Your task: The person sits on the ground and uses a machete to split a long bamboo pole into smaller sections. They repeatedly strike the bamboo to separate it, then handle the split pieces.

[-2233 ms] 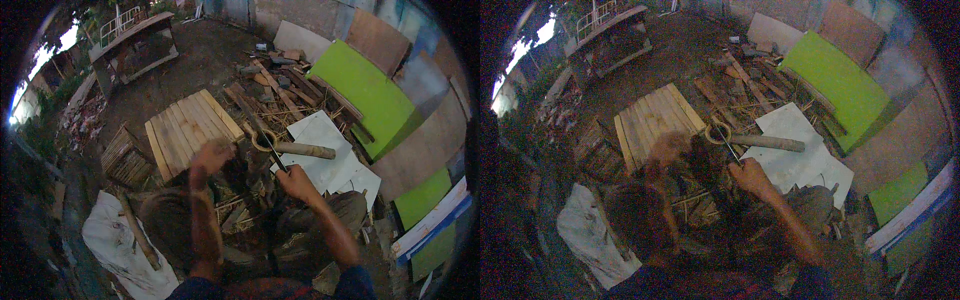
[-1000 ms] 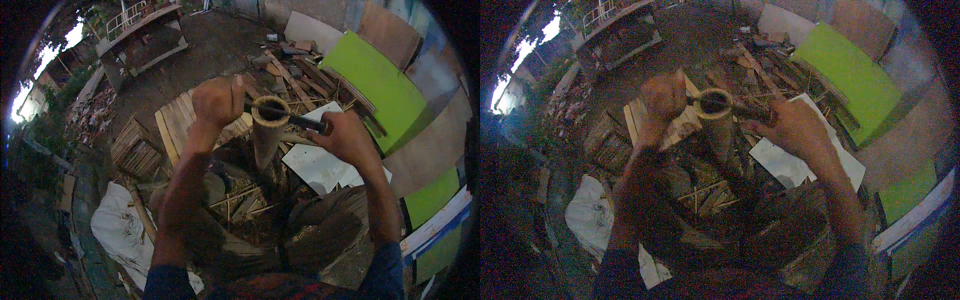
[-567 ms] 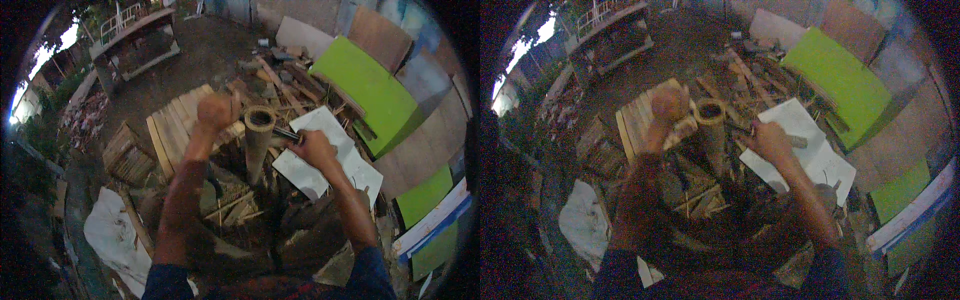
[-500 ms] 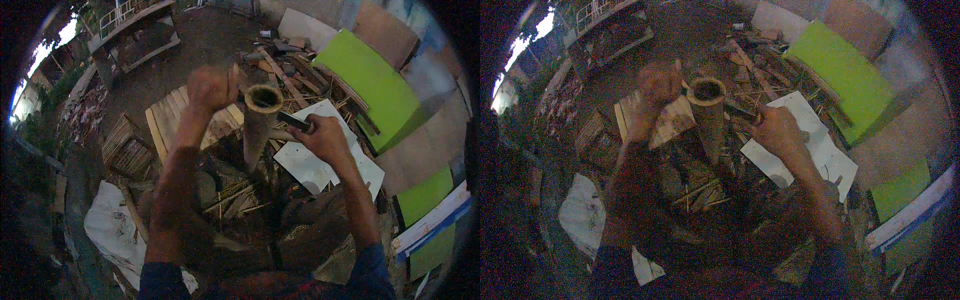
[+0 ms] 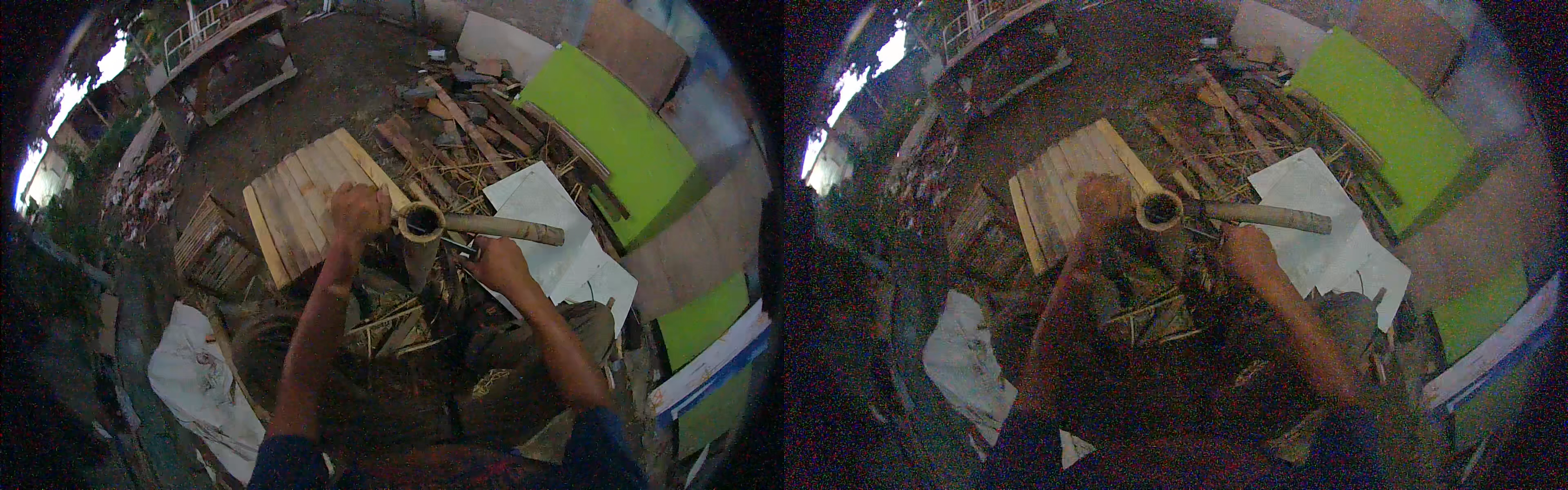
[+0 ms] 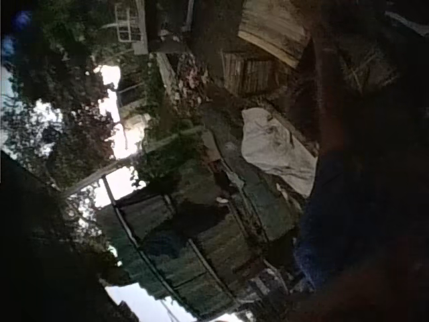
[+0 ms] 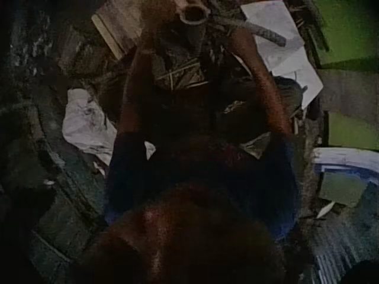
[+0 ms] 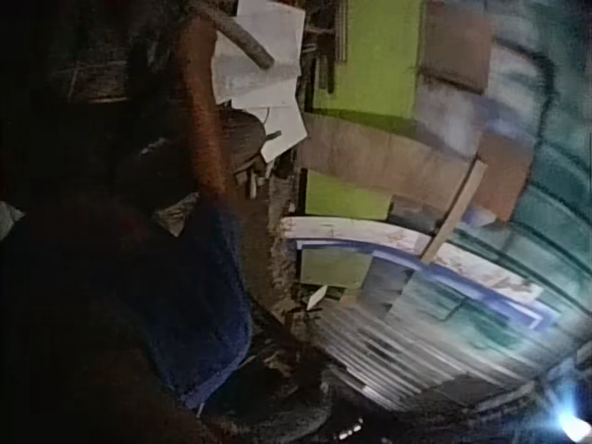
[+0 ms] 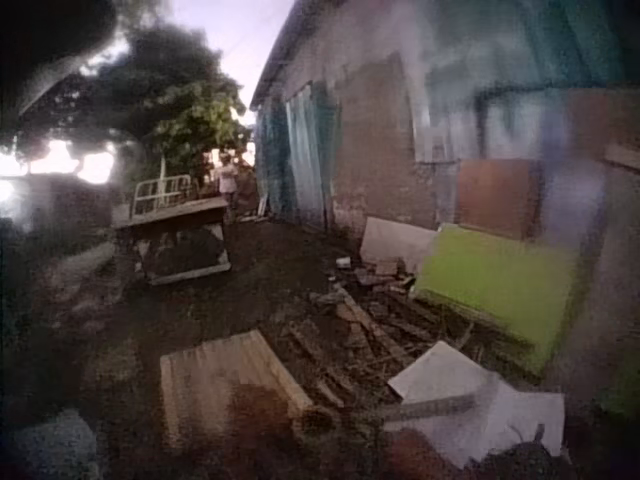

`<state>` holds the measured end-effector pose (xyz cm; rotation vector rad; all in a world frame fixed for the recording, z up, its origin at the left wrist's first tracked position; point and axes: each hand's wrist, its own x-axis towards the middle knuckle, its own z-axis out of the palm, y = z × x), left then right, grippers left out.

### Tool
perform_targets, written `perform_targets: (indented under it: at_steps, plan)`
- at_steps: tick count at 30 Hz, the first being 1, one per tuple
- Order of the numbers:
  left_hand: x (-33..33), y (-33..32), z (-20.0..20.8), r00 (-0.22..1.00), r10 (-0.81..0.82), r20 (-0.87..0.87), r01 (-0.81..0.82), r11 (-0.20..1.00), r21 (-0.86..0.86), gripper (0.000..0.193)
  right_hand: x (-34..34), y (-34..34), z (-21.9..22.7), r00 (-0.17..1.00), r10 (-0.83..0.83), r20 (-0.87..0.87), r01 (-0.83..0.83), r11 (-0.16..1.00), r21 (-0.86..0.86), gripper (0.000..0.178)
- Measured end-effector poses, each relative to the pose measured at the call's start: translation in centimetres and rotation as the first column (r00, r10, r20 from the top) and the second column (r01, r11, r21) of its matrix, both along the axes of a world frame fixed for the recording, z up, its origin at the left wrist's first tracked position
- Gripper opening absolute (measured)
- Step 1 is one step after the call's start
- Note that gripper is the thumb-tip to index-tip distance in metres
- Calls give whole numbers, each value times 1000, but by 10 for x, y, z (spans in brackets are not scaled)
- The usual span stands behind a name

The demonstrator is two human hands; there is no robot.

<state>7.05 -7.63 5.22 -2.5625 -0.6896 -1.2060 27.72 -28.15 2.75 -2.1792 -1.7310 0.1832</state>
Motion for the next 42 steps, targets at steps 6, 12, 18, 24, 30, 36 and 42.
perform_targets:
  at_steps: [6, 12, 18, 24, 30, 36, 42]
  plan:
    - [-10, -27, 16, 997, -67, -36, 69, 996, 52, 31, 8, -21, -12, 941, 209, -266, -244, 964, -107, 27]
    - [-17, -31, 23, 987, -51, -156, 39, 996, -80, 34, 10, -21, 12, 867, 216, -450, -355, 900, -252, 20]
    - [-22, -37, 18, 943, -15, -333, -7, 998, -64, 42, 9, -28, 4, 772, 257, -581, -432, 882, -185, 19]
    - [-23, -55, 27, 942, 48, -333, -128, 966, -223, 45, 21, -24, -4, 651, 487, -582, -610, 792, -20, 18]
    - [-22, -25, 23, 999, 19, -31, -15, 995, 100, 45, -3, -19, 22, 924, 336, -179, -322, 941, 106, 31]
    - [-25, -21, 128, 993, -29, 111, -11, 940, 341, 42, -12, -29, 144, 969, 168, -178, -179, 983, -44, 32]
    - [-14, -40, 29, 995, -50, 87, 36, 987, 154, 30, 6, -41, 9, 984, 124, -126, -126, 992, -11, 29]
